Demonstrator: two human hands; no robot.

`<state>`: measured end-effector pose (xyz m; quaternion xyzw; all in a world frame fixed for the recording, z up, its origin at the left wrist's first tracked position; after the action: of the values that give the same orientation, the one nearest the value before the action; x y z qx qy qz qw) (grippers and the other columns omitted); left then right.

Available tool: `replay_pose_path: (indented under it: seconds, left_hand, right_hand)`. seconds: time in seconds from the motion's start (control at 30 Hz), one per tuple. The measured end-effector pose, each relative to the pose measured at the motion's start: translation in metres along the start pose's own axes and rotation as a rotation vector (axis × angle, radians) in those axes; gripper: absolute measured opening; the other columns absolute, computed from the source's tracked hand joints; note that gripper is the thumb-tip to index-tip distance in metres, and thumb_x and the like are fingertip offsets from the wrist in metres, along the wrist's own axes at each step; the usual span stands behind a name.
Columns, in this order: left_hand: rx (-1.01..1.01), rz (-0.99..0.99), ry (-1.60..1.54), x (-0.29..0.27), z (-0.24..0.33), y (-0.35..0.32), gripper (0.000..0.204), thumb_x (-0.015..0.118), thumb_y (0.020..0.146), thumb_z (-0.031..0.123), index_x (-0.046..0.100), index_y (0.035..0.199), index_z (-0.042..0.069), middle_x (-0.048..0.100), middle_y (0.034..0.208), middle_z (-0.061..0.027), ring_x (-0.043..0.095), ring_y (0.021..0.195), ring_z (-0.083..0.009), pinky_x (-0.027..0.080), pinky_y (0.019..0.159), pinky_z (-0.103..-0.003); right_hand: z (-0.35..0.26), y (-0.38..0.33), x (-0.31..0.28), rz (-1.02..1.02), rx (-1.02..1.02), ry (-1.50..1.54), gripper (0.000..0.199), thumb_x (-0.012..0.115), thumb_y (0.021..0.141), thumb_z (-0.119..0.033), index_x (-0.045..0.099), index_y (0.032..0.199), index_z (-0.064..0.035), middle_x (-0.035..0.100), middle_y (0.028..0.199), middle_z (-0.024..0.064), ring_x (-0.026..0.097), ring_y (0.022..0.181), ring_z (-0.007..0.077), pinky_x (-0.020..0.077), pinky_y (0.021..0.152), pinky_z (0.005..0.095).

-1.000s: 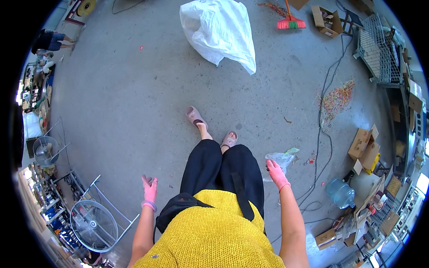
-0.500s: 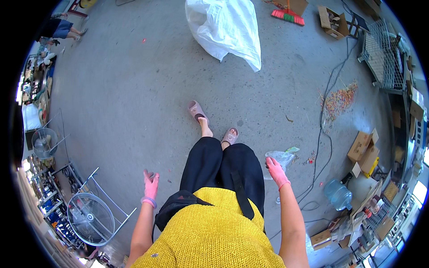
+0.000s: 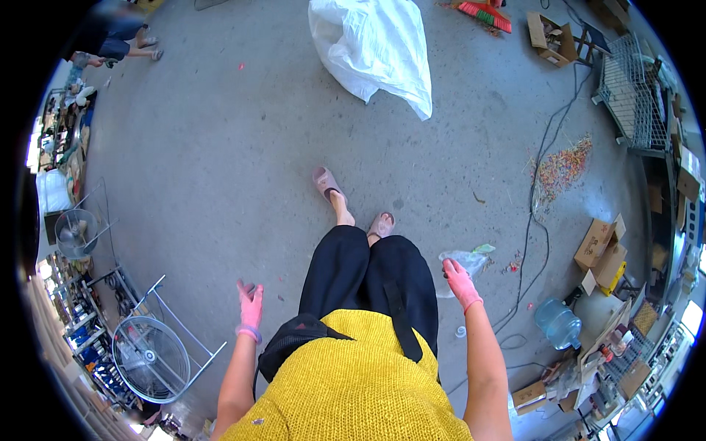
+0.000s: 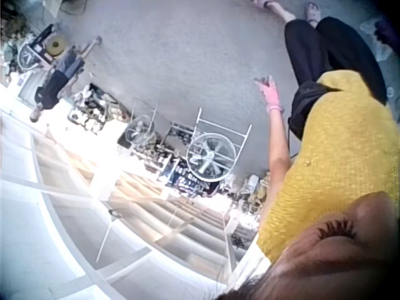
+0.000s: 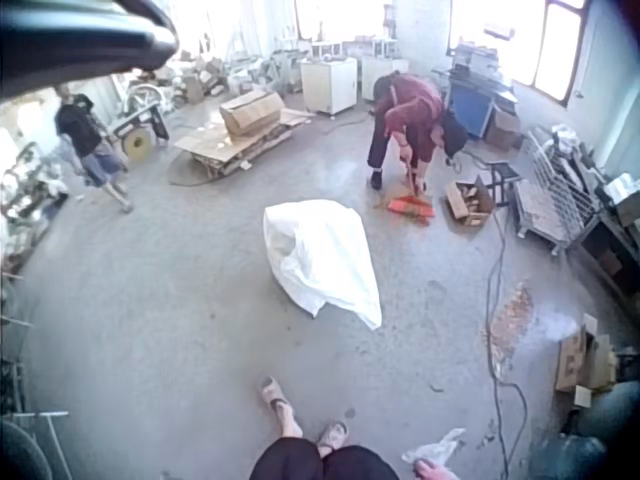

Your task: The person opens a large paper bag and uses a broom to sweep the floor. They dump plastic waste from a cardboard box into a white plastic bag and hold it open while another person sweeps floor debris into it.

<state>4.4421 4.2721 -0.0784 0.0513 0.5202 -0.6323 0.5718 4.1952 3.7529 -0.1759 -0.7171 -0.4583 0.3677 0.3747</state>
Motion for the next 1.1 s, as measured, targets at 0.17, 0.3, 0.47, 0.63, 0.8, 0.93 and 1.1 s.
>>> replay_pose_path:
  seconds: [0.17,0.3,0.47,0.63,0.8,0.93,1.1]
  left_hand:
    - [0.014,0.018,0.02,0.0,0.0,-0.003,0.081,0.059,0.084,0.034,0.01,0.14,0.002,0.042,0.127,-0.0218,0.053,0.104,-0.0254,0.044,0.087,-0.036]
    - [0.039,0.011,-0.005,0.003,0.012,-0.007,0.082,0.061,0.083,0.031,0.009,0.141,0.002,0.041,0.128,-0.0215,0.054,0.102,-0.0246,0.044,0.086,-0.036]
    - [0.07,0.064,-0.036,-0.005,0.017,-0.012,0.082,0.062,0.082,0.028,0.011,0.141,0.003,0.039,0.129,-0.0216,0.055,0.101,-0.0249,0.043,0.087,-0.037]
    - [0.103,0.08,0.006,-0.008,0.014,-0.009,0.078,0.062,0.081,0.028,0.018,0.139,0.002,0.037,0.131,-0.0199,0.053,0.103,-0.0263,0.043,0.089,-0.038]
    - [0.116,0.089,0.155,-0.017,0.01,0.015,0.078,0.063,0.079,0.03,0.022,0.138,0.002,0.037,0.13,-0.0186,0.052,0.103,-0.0287,0.042,0.091,-0.038]
    - [0.194,0.045,0.106,0.002,0.058,0.038,0.078,0.064,0.078,0.028,0.022,0.137,0.001,0.038,0.129,-0.0191,0.053,0.102,-0.0292,0.043,0.09,-0.039]
    - [0.26,0.0,0.171,-0.011,0.088,0.062,0.075,0.063,0.08,0.027,0.023,0.136,-0.003,0.039,0.129,-0.0218,0.051,0.108,-0.0294,0.045,0.087,-0.037]
  right_hand:
    - [0.005,0.006,-0.003,0.004,-0.011,0.008,0.05,0.046,0.09,-0.043,0.048,0.122,-0.0037,0.059,0.1,0.0047,0.054,0.086,0.013,0.042,0.077,0.0272]
    - [0.006,0.004,-0.005,0.009,-0.032,-0.004,0.049,0.046,0.091,-0.042,0.05,0.12,-0.003,0.059,0.098,0.005,0.054,0.084,0.013,0.0424,0.076,0.0267]
    - [0.001,0.016,-0.01,0.045,-0.081,-0.142,0.05,0.045,0.09,-0.043,0.051,0.117,-0.0008,0.061,0.095,0.0071,0.055,0.082,0.0142,0.0432,0.075,0.0273]
    - [-0.02,0.032,-0.03,0.098,-0.117,-0.145,0.05,0.048,0.088,-0.044,0.053,0.113,-0.0011,0.06,0.09,0.0055,0.054,0.079,0.0133,0.0431,0.073,0.0274]
    - [-0.051,0.04,-0.038,0.182,-0.181,-0.086,0.051,0.049,0.087,-0.045,0.053,0.113,-0.0012,0.06,0.089,0.0037,0.054,0.077,0.0118,0.0426,0.072,0.0256]
    - [-0.025,0.036,-0.061,0.222,-0.133,0.049,0.053,0.048,0.086,-0.046,0.053,0.113,-0.0004,0.061,0.094,0.0067,0.056,0.081,0.0139,0.0435,0.075,0.0284]
    - [-0.003,0.026,-0.042,0.198,0.032,-0.136,0.067,0.04,0.084,-0.053,0.043,0.128,-0.0037,0.044,0.129,0.0171,0.04,0.12,0.0291,0.0308,0.1,0.036]
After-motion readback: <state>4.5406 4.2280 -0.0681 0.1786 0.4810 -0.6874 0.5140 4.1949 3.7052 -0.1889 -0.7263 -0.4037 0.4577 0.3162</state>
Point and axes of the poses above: each hand's wrist, its own y-axis towards the middle knuckle, its own x-axis out of the palm, z = x × y, the point moved 8 cm from there along y, towards the middle knuckle
